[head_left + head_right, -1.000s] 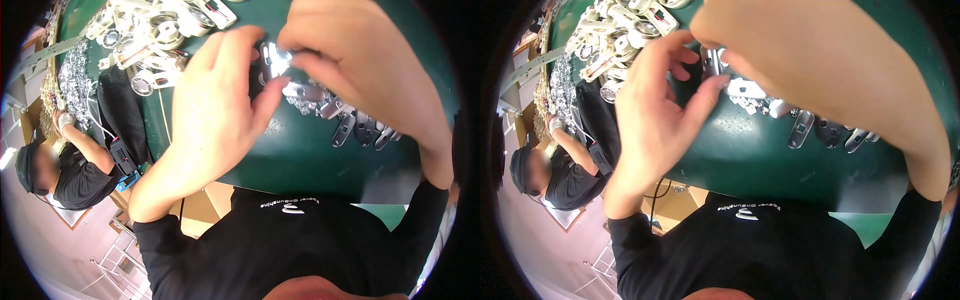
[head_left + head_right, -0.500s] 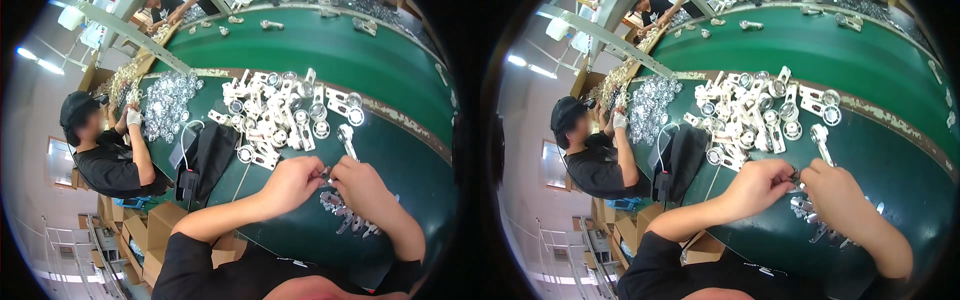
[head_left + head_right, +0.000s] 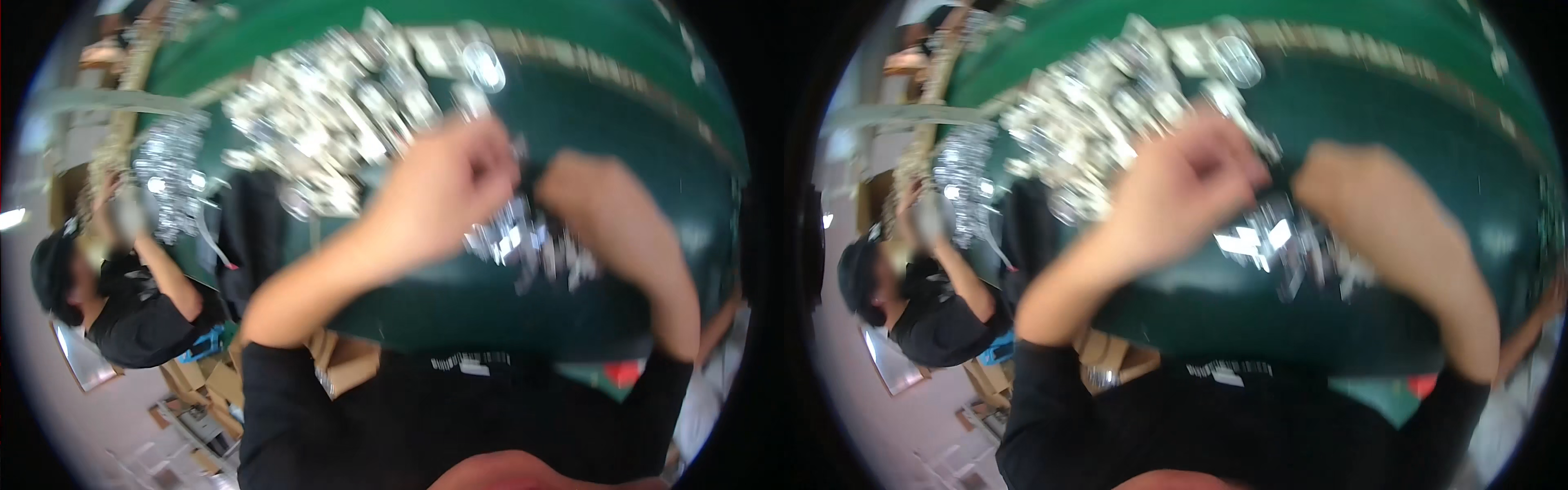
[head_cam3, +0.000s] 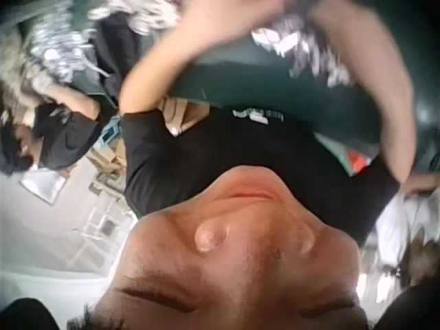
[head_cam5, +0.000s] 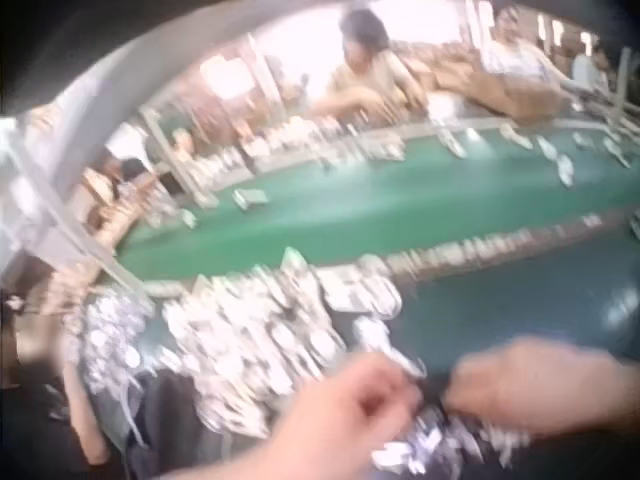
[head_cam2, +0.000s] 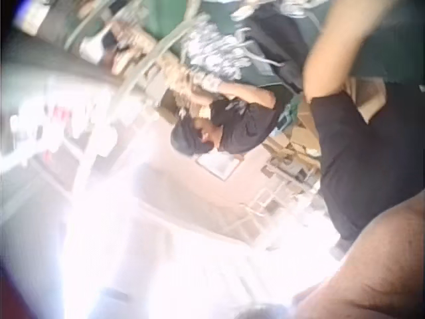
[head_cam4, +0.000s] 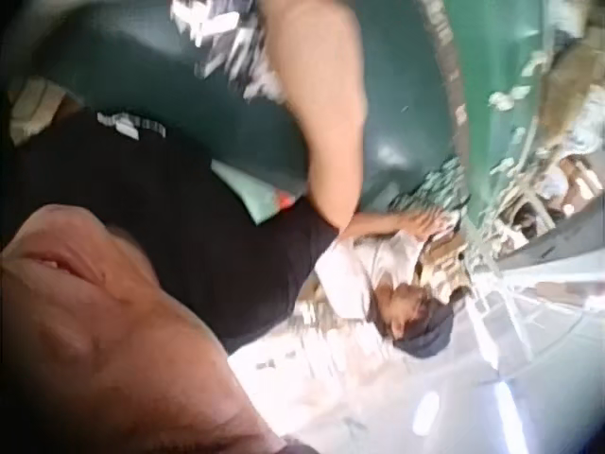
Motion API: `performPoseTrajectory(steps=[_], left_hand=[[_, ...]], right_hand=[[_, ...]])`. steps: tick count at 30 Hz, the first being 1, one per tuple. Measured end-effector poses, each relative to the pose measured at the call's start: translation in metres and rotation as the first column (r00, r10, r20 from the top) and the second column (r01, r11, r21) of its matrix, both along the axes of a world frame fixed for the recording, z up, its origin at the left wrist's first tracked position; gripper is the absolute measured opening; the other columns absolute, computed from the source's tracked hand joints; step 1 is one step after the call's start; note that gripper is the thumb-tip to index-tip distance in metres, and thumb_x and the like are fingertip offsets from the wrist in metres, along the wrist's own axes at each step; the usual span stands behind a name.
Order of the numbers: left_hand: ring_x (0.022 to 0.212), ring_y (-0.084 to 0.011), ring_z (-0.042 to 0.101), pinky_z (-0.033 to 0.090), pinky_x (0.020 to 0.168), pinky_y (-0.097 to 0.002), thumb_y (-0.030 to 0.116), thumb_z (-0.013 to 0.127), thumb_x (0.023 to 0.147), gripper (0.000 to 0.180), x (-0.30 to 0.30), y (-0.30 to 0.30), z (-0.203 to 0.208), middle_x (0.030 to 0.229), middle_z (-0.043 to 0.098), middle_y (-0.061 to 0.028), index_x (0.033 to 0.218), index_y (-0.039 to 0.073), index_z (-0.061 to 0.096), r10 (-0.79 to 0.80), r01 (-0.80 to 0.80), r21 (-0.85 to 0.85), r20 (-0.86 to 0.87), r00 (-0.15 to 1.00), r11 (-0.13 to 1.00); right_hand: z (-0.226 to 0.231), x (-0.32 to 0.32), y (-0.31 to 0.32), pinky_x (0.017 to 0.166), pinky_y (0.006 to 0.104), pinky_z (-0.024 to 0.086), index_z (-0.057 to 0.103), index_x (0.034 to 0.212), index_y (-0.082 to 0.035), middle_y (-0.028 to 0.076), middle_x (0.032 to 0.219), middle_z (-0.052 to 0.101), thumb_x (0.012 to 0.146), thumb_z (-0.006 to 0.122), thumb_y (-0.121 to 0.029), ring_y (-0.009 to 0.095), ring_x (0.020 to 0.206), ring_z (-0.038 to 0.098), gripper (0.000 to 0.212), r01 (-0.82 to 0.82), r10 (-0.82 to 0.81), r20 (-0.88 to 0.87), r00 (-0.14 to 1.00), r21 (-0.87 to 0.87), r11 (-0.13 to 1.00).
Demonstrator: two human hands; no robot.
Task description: Assembling small metal and plastic parts on a factory production line.
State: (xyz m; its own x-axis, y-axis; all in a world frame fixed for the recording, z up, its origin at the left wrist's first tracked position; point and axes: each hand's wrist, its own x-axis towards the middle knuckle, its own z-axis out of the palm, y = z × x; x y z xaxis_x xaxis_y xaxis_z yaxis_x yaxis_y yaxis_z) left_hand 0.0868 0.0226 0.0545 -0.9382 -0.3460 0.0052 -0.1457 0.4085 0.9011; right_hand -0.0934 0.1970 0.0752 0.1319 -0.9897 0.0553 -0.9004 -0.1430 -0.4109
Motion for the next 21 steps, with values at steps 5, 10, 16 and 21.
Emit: performPoseTrajectory(steps=[5, 10, 16, 21], left_hand=[[0.085, -0.0152, 0.073, 0.056, 0.068, -0.0284, 0.006, 0.074, 0.091, 0.014, -0.05, -0.003, 0.037, 0.096, 0.076, -0.0121, 0.09, 0.001, 0.061, 0.071, -0.027, 0.374, -0.105, 0.992, 0.927], [0.066, -0.0097, 0.065, 0.049, 0.057, -0.0239, 0.006, 0.071, 0.088, 0.014, -0.072, -0.006, 0.039, 0.088, 0.074, -0.0084, 0.086, 0.005, 0.057, 0.129, -0.052, 0.338, -0.21, 0.969, 0.94], [0.064, -0.0108, 0.066, 0.051, 0.059, -0.0236, 0.005, 0.069, 0.089, 0.012, -0.085, -0.008, 0.041, 0.076, 0.071, -0.0085, 0.091, -0.002, 0.06, 0.125, -0.073, 0.151, -0.372, 0.92, 0.986], [0.066, -0.0119, 0.069, 0.053, 0.059, -0.0254, 0.007, 0.075, 0.088, 0.017, -0.072, -0.042, 0.051, 0.075, 0.073, -0.0109, 0.091, -0.003, 0.061, 0.198, -0.096, 0.245, -0.436, 0.878, 0.965]], right_hand=[[-0.011, -0.031, 0.027, 0.069, 0.0232, 0.048, 0.069, 0.108, 0.003, 0.005, 0.097, 0.066, 0.093, 0.065, 0.009, 0.009, 0.081, 0.063, 0.017, 0.378, -0.369, 0.34, 0.865, 0.041, 0.925], [-0.028, -0.007, 0.024, 0.067, 0.0235, 0.048, 0.069, 0.104, 0.005, 0.006, 0.098, 0.067, 0.088, 0.067, 0.011, 0.011, 0.079, 0.062, 0.017, 0.344, -0.351, 0.439, 0.827, 0.098, 0.934], [-0.034, 0.035, -0.009, 0.063, 0.0304, 0.048, 0.069, 0.099, 0.003, 0.01, 0.089, 0.065, 0.085, 0.073, 0.007, 0.019, 0.072, 0.062, 0.015, 0.287, -0.244, 0.297, 0.923, -0.108, 0.952], [-0.027, 0.063, -0.058, 0.078, 0.0461, 0.054, 0.068, 0.093, 0.002, 0.018, 0.09, 0.067, 0.086, 0.072, -0.004, 0.039, 0.086, 0.067, 0.01, 0.293, -0.258, 0.331, 0.908, -0.06, 0.954]])
